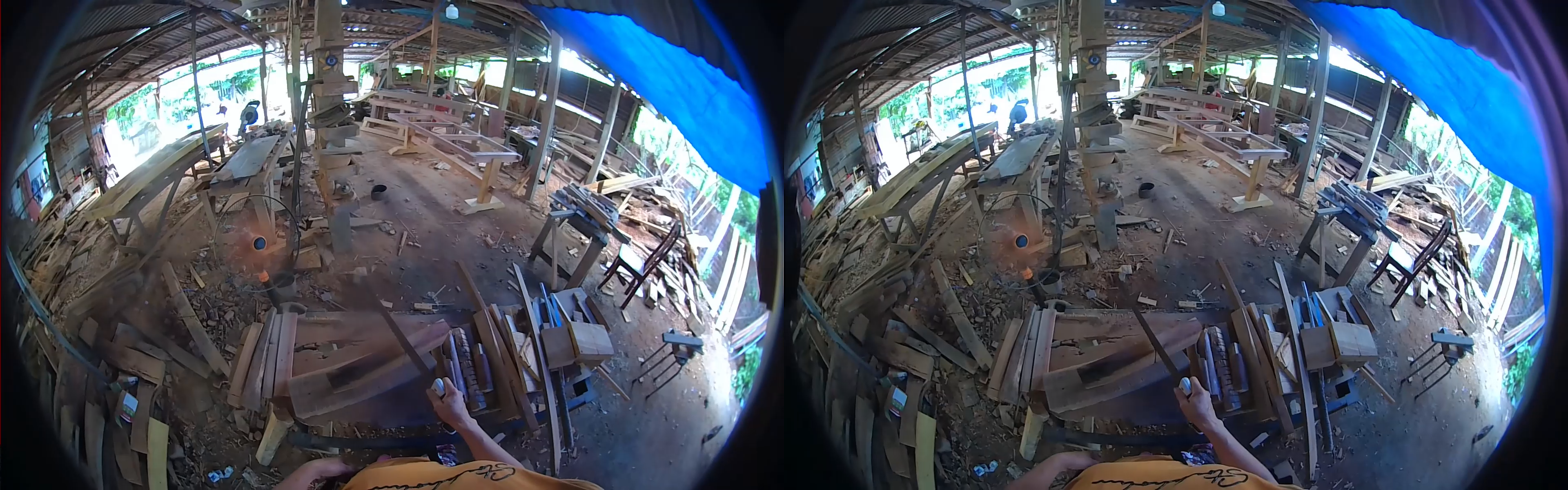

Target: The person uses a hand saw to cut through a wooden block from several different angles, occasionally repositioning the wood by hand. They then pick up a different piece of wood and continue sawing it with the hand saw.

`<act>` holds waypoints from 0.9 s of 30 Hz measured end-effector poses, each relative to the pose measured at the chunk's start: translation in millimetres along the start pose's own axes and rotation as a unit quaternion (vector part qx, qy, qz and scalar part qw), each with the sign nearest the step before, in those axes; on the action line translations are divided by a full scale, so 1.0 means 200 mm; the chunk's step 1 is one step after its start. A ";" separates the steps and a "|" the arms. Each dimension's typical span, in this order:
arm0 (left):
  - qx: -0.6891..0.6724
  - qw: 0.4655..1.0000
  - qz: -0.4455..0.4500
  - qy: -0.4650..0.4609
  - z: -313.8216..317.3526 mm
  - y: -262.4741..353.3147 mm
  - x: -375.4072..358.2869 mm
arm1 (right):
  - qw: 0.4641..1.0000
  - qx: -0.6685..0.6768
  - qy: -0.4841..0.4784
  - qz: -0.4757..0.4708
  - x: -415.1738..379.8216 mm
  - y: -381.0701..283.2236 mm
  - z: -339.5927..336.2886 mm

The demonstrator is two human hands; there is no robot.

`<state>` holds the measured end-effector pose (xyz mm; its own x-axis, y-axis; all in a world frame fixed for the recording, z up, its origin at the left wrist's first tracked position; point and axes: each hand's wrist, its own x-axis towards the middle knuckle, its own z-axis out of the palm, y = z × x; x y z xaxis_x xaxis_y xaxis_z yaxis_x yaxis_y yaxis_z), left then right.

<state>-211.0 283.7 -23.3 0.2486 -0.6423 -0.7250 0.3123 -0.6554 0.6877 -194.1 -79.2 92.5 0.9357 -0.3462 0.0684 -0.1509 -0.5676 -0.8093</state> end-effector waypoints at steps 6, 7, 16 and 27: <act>0.071 0.994 -0.014 0.076 0.11 0.16 0.07 | 0.998 0.056 -0.033 0.020 0.04 0.06 -0.02; 0.079 0.992 -0.055 0.080 0.10 0.20 0.07 | 0.998 0.044 -0.021 -0.038 0.09 0.21 0.04; -0.042 0.989 -0.094 0.108 0.12 0.18 0.17 | 0.984 0.116 -0.124 0.056 0.14 0.14 -0.07; 0.181 0.964 -0.012 0.193 0.21 -0.09 0.56 | 0.981 0.086 -0.173 0.028 0.16 0.23 -0.09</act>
<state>-227.6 206.7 -115.9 0.5896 -0.4753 -0.6531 -0.0010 -0.8090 0.5878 -176.0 -129.3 68.2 0.9843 -0.0828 -0.1561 -0.1764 -0.4097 -0.8950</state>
